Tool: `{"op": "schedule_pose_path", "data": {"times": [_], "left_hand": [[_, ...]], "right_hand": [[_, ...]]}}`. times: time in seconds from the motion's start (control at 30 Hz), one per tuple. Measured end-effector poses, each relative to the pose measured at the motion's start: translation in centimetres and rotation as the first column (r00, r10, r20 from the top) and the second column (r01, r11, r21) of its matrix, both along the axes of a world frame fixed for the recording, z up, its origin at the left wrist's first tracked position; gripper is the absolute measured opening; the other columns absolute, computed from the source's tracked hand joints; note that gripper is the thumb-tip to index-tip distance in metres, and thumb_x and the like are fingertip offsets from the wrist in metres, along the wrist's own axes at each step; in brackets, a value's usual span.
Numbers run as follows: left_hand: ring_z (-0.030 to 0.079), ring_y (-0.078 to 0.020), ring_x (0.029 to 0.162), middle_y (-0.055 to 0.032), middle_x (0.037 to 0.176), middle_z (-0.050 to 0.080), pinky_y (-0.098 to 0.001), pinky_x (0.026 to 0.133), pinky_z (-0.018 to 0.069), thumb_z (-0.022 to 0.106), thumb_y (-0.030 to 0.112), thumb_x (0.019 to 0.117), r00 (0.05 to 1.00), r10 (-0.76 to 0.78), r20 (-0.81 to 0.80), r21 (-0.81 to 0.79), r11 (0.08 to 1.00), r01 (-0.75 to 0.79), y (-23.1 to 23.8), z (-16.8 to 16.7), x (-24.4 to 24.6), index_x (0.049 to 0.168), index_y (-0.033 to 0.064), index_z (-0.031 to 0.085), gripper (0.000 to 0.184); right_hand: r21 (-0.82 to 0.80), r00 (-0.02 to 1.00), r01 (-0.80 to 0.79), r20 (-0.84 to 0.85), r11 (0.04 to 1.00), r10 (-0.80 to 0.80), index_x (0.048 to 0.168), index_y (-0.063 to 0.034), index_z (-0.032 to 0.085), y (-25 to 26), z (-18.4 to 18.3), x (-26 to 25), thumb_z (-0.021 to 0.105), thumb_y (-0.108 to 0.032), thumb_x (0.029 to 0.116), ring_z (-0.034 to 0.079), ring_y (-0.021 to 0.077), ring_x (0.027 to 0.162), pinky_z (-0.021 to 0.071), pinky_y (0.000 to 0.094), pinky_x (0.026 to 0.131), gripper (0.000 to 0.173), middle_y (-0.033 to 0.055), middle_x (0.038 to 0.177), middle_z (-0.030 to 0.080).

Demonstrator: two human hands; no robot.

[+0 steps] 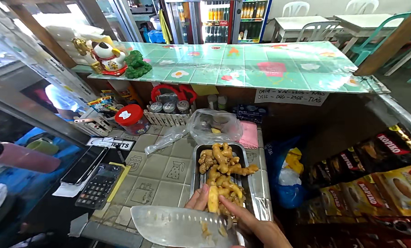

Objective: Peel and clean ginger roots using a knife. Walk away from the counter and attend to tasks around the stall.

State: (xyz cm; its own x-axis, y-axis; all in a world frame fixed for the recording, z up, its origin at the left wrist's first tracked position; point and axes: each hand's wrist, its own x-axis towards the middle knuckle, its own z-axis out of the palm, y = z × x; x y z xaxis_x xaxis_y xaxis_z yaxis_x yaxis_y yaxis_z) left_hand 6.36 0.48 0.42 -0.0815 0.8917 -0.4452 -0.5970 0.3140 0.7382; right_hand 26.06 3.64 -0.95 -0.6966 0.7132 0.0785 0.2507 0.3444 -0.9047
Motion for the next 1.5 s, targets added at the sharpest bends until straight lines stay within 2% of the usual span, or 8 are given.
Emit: {"op": "schedule_pose_path", "data": {"times": [0.27,0.53,0.67,0.73,1.03,1.23,1.4,1.5], "left_hand": [[0.069,-0.0158,0.101,-0.0071,0.110,0.070,-0.0372,0.090,0.0590,0.035,0.032,0.1117,0.996,-0.018,0.092,0.038,0.999,0.014,-0.7,-0.1,-0.4,0.130,0.0048,0.053,0.038],[0.071,-0.0216,0.101,-0.0116,0.111,0.071,-0.0412,0.091,0.0596,0.036,0.023,0.1108,0.978,0.093,0.188,0.087,0.990,-0.111,-1.6,-0.3,-0.1,0.130,0.0016,0.052,0.033],[0.071,-0.0232,0.101,-0.0138,0.111,0.070,-0.0422,0.091,0.0594,0.034,0.024,0.1114,0.981,0.109,0.162,0.052,0.992,-0.119,-1.3,-0.1,0.1,0.130,0.0002,0.052,0.035],[0.069,-0.0215,0.104,-0.0133,0.115,0.068,-0.0410,0.093,0.0577,0.029,0.023,0.1116,0.990,0.078,0.121,0.054,0.995,-0.085,-1.2,-0.1,0.2,0.133,-0.0007,0.050,0.038],[0.069,-0.0220,0.106,-0.0126,0.118,0.068,-0.0412,0.094,0.0578,0.033,0.019,0.1103,0.981,0.060,0.183,0.124,0.989,-0.083,-1.5,-0.5,0.2,0.134,0.0003,0.050,0.035],[0.071,-0.0212,0.102,-0.0120,0.115,0.071,-0.0404,0.091,0.0589,0.036,0.011,0.1075,0.986,0.075,0.146,0.149,0.984,-0.097,-1.8,-0.9,0.1,0.136,0.0002,0.049,0.033],[0.072,-0.0177,0.097,-0.0084,0.109,0.073,-0.0381,0.088,0.0598,0.026,0.005,0.1058,0.993,0.092,0.070,0.112,0.989,-0.100,-1.6,0.0,0.0,0.129,0.0020,0.051,0.034],[0.069,-0.0128,0.083,-0.0051,0.096,0.070,-0.0316,0.079,0.0594,0.027,0.016,0.1107,0.998,0.058,0.009,0.057,0.997,-0.059,-1.2,0.4,-0.2,0.126,0.0037,0.051,0.031]], "right_hand": [[0.021,0.999,0.023,-0.023,1.000,-0.023,0.154,-0.0178,0.049,0.4,-0.4,0.0,0.066,-0.042,0.0987,0.050,0.0186,0.054,0.0466,0.0405,0.052,0.063,0.0055,0.069,0.058],[0.066,0.997,0.072,-0.024,0.995,-0.071,0.151,-0.0233,0.054,0.6,-0.8,-0.4,0.065,-0.039,0.0999,0.070,0.0145,0.079,0.0589,0.0423,0.071,0.054,0.0024,0.124,0.073],[-0.008,0.997,0.079,-0.024,0.997,-0.080,0.156,-0.0152,0.045,0.5,-0.6,-0.4,0.065,-0.042,0.0992,0.052,0.0182,0.055,0.0482,0.0409,0.053,0.066,0.0062,0.074,0.062],[-0.031,0.998,0.060,-0.013,0.998,-0.060,0.159,-0.0109,0.039,0.6,-0.5,-0.4,0.064,-0.045,0.0995,0.048,0.0184,0.053,0.0454,0.0400,0.051,0.073,0.0045,0.066,0.055],[-0.065,0.994,0.064,-0.081,0.996,-0.069,0.155,-0.0127,0.047,0.6,-0.7,-0.6,0.066,-0.042,0.0988,0.048,0.0168,0.055,0.0466,0.0390,0.054,0.066,0.0070,0.071,0.060],[-0.091,0.993,0.067,-0.092,0.994,-0.076,0.154,-0.0182,0.050,0.9,-1.1,-0.6,0.065,-0.040,0.0995,0.059,0.0150,0.063,0.0541,0.0388,0.061,0.060,0.0096,0.093,0.073],[-0.170,0.986,0.034,-0.155,0.985,-0.061,0.153,-0.0153,0.050,1.2,-1.3,-0.7,0.061,-0.037,0.1020,0.052,0.0110,0.059,0.0491,0.0317,0.058,0.057,0.0073,0.083,0.067],[-0.272,0.986,0.060,-0.136,0.960,-0.100,0.153,-0.0165,0.050,1.4,-1.3,-0.6,0.059,-0.035,0.1036,0.060,0.0082,0.070,0.0539,0.0298,0.066,0.054,0.0067,0.106,0.072]]}}
